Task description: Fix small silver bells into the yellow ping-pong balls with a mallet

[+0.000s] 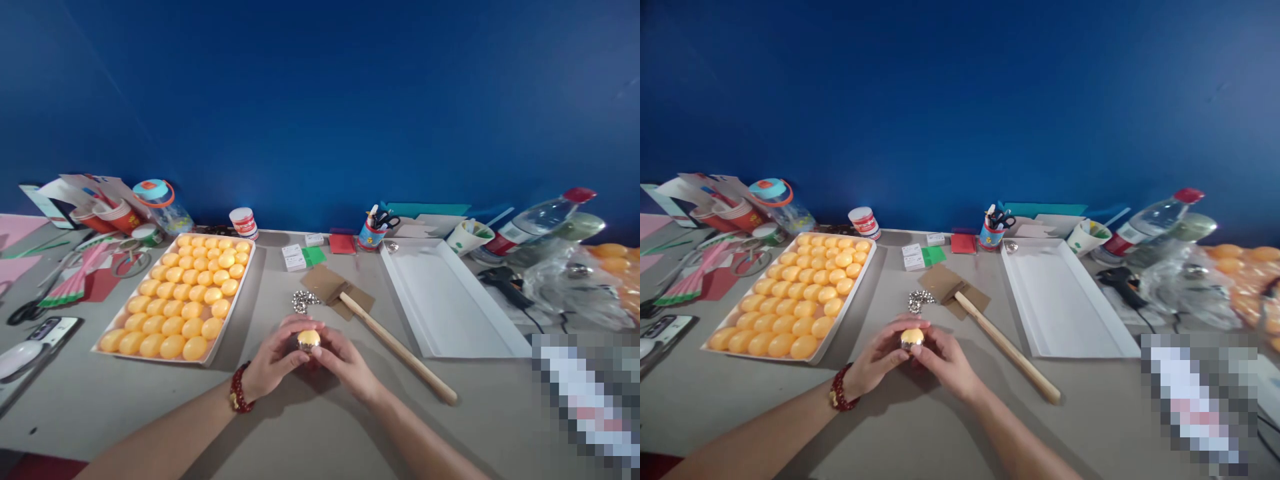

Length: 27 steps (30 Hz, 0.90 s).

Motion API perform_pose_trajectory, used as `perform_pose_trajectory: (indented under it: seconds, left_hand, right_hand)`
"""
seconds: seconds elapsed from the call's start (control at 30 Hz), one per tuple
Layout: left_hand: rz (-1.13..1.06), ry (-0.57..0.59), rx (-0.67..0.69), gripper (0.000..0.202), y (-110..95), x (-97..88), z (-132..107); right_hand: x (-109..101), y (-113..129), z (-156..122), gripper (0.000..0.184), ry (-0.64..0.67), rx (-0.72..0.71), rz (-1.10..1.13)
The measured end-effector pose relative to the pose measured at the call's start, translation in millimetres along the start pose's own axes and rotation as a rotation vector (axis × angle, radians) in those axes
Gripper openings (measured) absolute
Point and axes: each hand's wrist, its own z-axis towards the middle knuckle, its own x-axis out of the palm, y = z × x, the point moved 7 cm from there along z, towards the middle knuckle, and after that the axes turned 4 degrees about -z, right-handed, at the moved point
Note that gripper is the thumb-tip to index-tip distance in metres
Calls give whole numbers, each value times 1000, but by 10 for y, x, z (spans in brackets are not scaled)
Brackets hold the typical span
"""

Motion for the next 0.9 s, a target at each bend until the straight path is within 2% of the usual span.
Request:
perform_pose_trajectory:
  seconds: [0.17, 0.47, 0.63, 0.8, 0.9]
  left_hand:
    - [-83, 19, -30, 42, -11, 23, 7]
    - [65, -6, 33, 35, -63, 8, 12]
    - [-19, 40, 12, 47, -72, 50, 18]
    - [46, 27, 64, 36, -121, 35, 20]
    - [135, -19, 86, 34, -150, 9, 9]
  right_hand:
    - [24, -8, -2, 41, 19, 14, 30]
    - [50, 17, 11, 39, 81, -28, 5]
    - [34, -43, -26, 38, 60, -11, 9]
    - [108, -133, -72, 39, 132, 97, 143]
    - [131, -100, -52, 43, 147, 49, 129]
